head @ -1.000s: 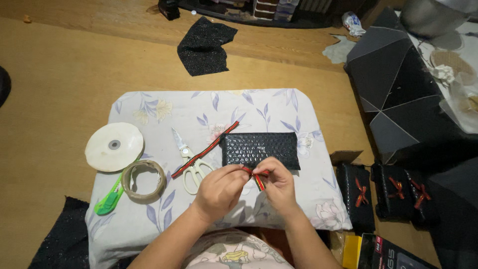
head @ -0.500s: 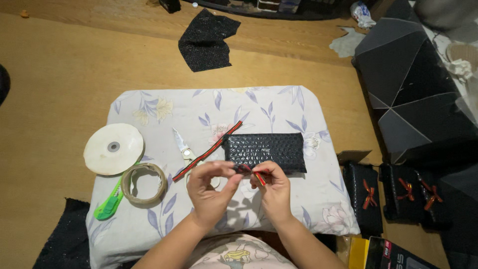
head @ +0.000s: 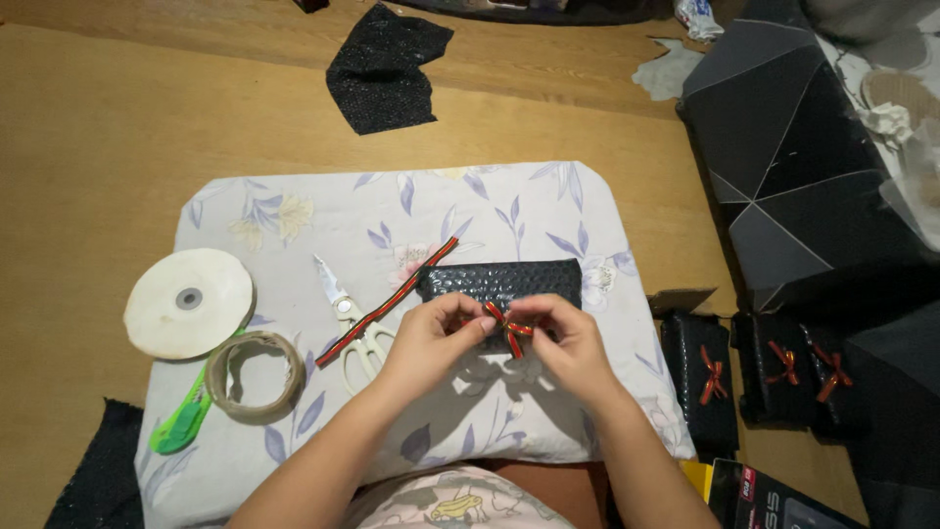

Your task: The person wraps a rectangular box with black bubble wrap, secures it with tape, and ties a red ribbon around it. They repeat this process for multiple boxes, placing the finished wrapped items on a nearby surface.

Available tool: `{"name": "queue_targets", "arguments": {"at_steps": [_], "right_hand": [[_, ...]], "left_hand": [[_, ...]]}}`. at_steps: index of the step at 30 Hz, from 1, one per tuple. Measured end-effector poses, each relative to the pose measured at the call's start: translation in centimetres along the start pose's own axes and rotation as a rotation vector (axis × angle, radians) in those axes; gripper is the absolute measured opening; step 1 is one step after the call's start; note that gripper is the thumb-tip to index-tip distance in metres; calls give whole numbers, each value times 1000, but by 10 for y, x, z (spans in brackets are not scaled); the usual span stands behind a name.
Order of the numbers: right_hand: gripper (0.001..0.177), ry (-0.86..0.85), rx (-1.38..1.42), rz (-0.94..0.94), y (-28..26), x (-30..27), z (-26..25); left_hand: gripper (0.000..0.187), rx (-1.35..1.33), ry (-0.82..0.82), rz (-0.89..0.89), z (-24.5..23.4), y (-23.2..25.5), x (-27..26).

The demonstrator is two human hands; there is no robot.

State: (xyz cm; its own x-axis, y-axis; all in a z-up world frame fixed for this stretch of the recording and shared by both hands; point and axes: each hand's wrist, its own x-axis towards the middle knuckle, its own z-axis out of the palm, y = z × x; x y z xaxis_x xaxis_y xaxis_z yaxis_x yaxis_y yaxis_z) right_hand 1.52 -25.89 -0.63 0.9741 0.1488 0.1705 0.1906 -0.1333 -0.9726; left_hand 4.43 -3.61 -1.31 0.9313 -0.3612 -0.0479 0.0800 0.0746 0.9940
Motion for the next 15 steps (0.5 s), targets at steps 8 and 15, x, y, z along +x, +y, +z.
{"name": "queue_targets", "arguments": {"at_steps": [8, 15], "right_hand": [[33, 109, 221, 138, 14, 12, -7], [18, 176, -115, 199, 8, 22, -13]], "left_hand": [[12, -108, 181, -139, 25, -4, 16], [23, 507, 213, 110, 5, 27, 9]]}}
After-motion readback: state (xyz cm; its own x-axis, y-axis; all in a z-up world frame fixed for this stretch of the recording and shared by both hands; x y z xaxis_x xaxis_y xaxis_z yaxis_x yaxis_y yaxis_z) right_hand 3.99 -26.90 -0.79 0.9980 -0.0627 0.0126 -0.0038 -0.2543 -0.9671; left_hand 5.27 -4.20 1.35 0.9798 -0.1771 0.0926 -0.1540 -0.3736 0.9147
